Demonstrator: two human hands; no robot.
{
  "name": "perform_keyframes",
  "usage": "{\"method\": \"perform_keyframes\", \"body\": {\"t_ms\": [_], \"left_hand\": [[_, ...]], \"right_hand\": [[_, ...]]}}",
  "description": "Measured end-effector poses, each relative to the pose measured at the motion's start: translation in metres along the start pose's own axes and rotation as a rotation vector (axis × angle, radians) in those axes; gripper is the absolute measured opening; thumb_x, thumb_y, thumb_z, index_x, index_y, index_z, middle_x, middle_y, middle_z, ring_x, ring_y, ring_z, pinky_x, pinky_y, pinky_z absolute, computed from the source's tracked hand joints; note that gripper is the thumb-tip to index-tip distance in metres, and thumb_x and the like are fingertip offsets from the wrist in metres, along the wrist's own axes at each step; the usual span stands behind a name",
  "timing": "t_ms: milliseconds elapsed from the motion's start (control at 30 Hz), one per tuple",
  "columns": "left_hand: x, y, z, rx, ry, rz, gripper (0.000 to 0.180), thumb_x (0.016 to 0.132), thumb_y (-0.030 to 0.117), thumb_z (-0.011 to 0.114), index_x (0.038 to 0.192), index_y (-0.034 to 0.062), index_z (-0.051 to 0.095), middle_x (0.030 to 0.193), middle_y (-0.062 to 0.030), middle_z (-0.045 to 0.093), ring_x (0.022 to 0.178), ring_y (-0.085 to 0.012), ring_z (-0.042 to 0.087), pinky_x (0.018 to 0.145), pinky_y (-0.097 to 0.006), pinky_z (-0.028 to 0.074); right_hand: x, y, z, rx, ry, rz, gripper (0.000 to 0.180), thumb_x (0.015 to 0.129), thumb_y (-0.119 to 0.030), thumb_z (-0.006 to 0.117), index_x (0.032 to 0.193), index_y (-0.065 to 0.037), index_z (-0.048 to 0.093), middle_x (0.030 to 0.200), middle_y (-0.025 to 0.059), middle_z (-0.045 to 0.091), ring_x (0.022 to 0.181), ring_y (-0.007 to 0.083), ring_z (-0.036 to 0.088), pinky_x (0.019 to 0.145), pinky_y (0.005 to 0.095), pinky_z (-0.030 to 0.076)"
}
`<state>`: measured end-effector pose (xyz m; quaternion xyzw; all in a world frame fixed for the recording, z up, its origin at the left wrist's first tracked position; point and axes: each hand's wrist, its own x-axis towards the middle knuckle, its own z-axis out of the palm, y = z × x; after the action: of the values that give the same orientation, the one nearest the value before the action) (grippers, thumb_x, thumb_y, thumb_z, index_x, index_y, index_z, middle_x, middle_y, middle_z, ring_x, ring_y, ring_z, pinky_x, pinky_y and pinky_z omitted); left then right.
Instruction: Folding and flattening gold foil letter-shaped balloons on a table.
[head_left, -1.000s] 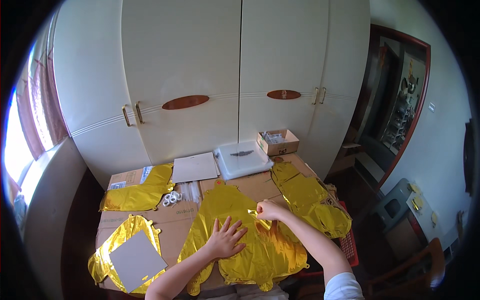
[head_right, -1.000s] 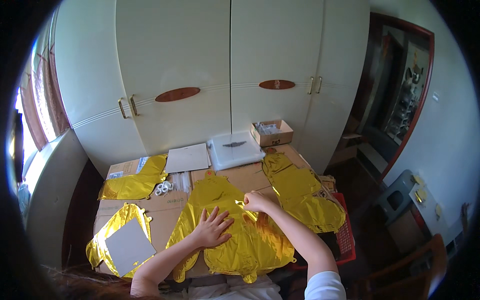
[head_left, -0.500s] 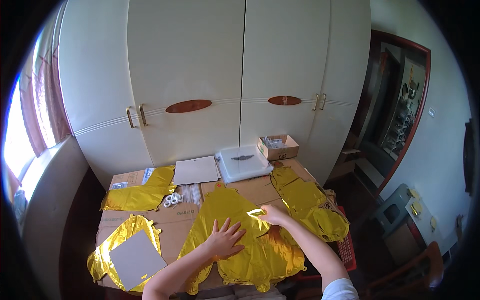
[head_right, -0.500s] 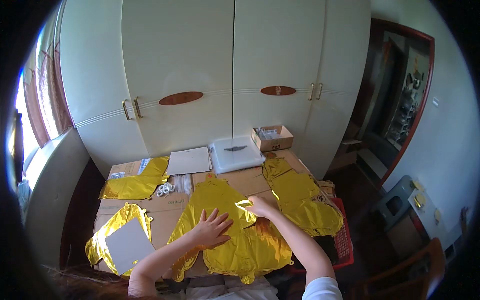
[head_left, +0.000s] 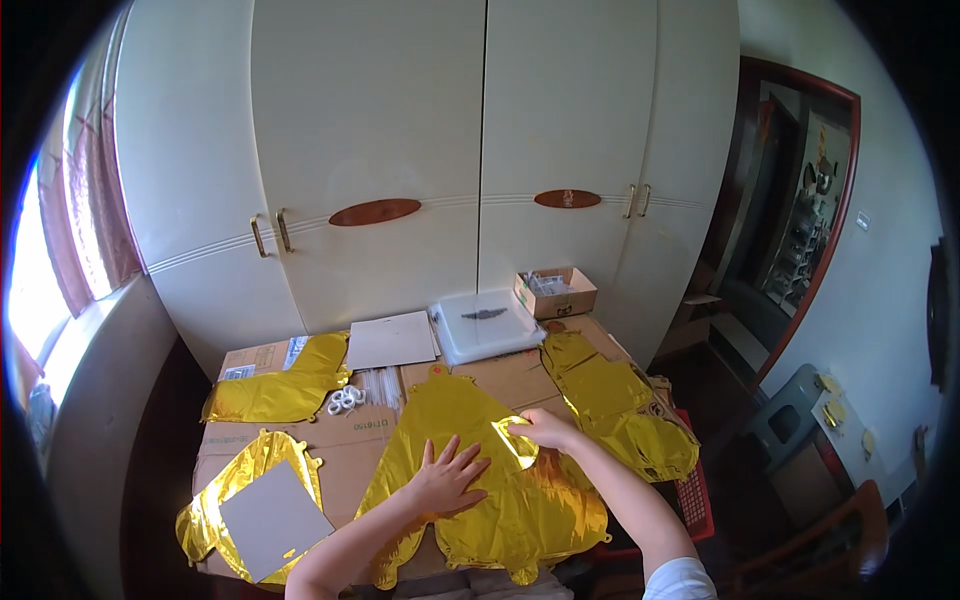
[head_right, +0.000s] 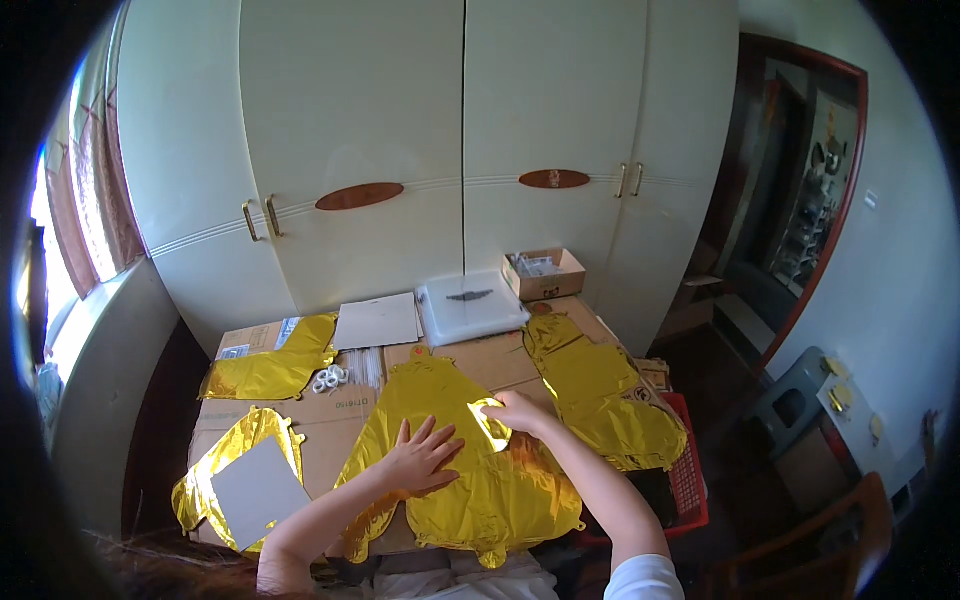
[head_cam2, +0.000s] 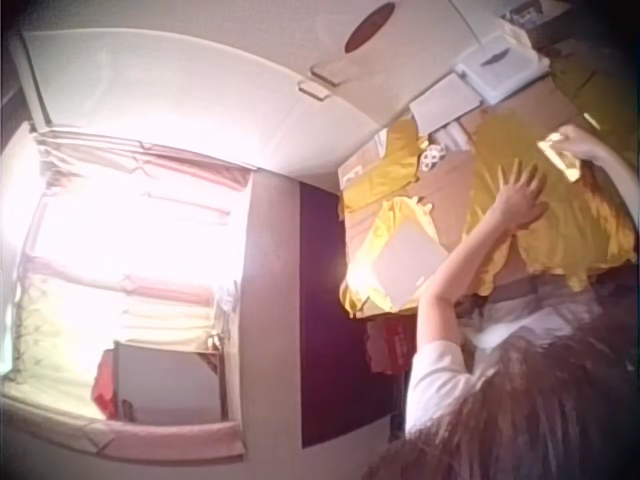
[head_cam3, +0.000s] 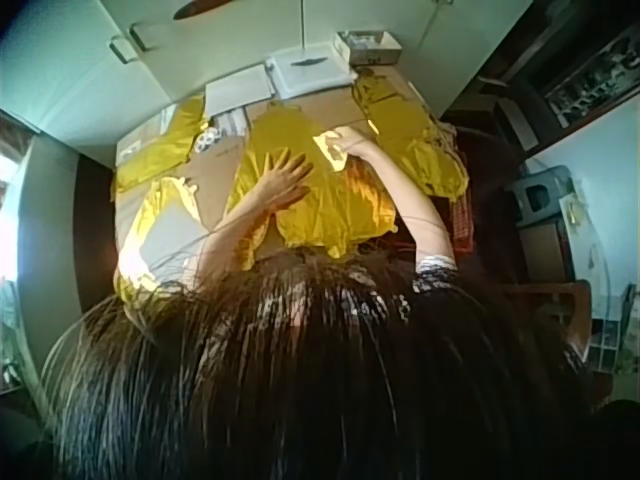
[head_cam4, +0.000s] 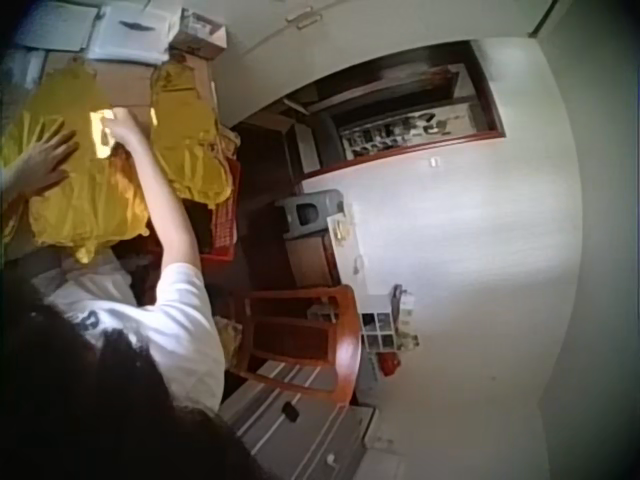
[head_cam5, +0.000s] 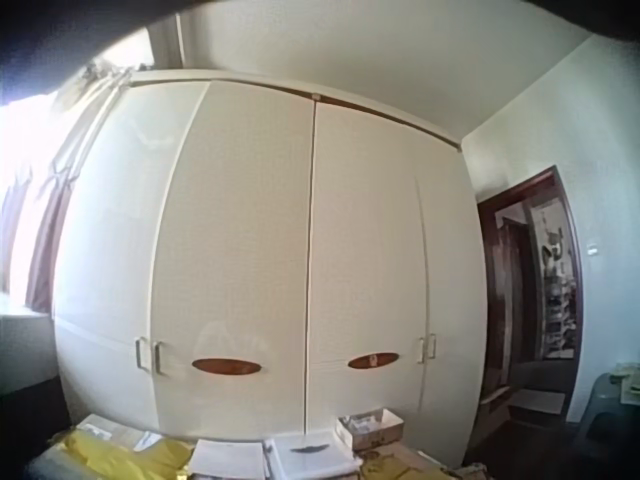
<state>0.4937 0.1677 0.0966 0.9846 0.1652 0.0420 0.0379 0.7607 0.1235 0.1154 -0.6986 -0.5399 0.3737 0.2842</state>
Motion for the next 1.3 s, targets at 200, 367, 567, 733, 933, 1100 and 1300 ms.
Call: {"method": "perform_keyframes", "body": {"t_ms": [200,367,567,733,933,1100,1300], "left_hand": [[-0.002,-0.003,0.003,0.002,0.011,-0.003,0.069,0.091,0.062,0.045,0.144,0.0179,0.041,0.153,-0.0126,0.032,0.143,-0.044,0.021,0.104,-0.077,0.017],[-0.003,-0.002,0.008,0.025,0.05,-0.005,0.07,0.09,0.062,0.048,0.144,0.0189,0.041,0.152,-0.0121,0.034,0.142,-0.0433,0.023,0.105,-0.075,0.018],[-0.003,-0.003,0.009,0.007,0.038,-0.021,0.069,0.09,0.062,0.048,0.145,0.0204,0.04,0.152,-0.0117,0.033,0.143,-0.0424,0.023,0.105,-0.075,0.018],[-0.001,-0.002,0.006,-0.005,0.03,-0.005,0.068,0.091,0.061,0.046,0.145,0.0202,0.04,0.153,-0.0118,0.031,0.143,-0.0428,0.021,0.105,-0.076,0.017],[-0.003,-0.002,0.006,-0.005,0.115,0.022,0.065,0.09,0.058,0.05,0.141,0.0171,0.045,0.139,-0.0137,0.045,0.138,-0.0445,0.029,0.1,-0.076,0.023],[-0.003,-0.004,0.008,-0.009,0.127,0.04,0.064,0.09,0.058,0.051,0.137,0.014,0.048,0.128,-0.0148,0.051,0.136,-0.0454,0.032,0.099,-0.077,0.024],[-0.003,-0.003,0.006,-0.001,0.108,0.037,0.062,0.091,0.057,0.051,0.133,0.0127,0.051,0.13,-0.0145,0.05,0.137,-0.0452,0.03,0.099,-0.076,0.023]], "right_hand": [[-0.005,-0.002,0.001,0.487,-0.164,0.164,0.041,0.102,-0.036,0.04,0.114,-0.001,0.06,0.097,0.0072,0.063,0.081,0.012,0.061,0.063,0.0292,0.051],[-0.006,0.01,0.003,0.043,-0.145,-0.038,0.03,0.092,-0.023,0.05,0.111,-0.005,0.064,0.082,0.0107,0.066,0.077,0.0246,0.063,0.075,0.0367,0.053],[-0.017,0.001,0.003,-0.654,-0.082,-0.386,0.038,0.082,-0.03,0.066,0.112,-0.007,0.065,0.115,0.0155,0.063,0.111,0.0362,0.055,0.097,0.0435,0.046],[-0.018,0.006,0.012,-0.503,0.044,-0.571,0.034,0.083,-0.026,0.068,0.112,-0.008,0.066,0.119,0.011,0.061,0.115,0.0314,0.053,0.1,0.0404,0.043],[-0.011,0.009,0.018,-0.513,0.015,-0.706,0.032,0.082,-0.023,0.072,0.111,-0.009,0.069,0.12,0.0063,0.065,0.115,0.0245,0.056,0.101,0.0381,0.042],[-0.012,0.005,0.02,-0.543,-0.007,-0.636,0.035,0.083,-0.028,0.072,0.115,-0.013,0.069,0.125,0.0014,0.064,0.122,0.0206,0.053,0.103,0.0385,0.039],[-0.01,0.008,0.023,-0.65,-0.014,-0.547,0.047,0.085,-0.039,0.069,0.127,-0.017,0.063,0.135,-0.0032,0.058,0.133,0.0187,0.044,0.107,0.0414,0.033]]}}
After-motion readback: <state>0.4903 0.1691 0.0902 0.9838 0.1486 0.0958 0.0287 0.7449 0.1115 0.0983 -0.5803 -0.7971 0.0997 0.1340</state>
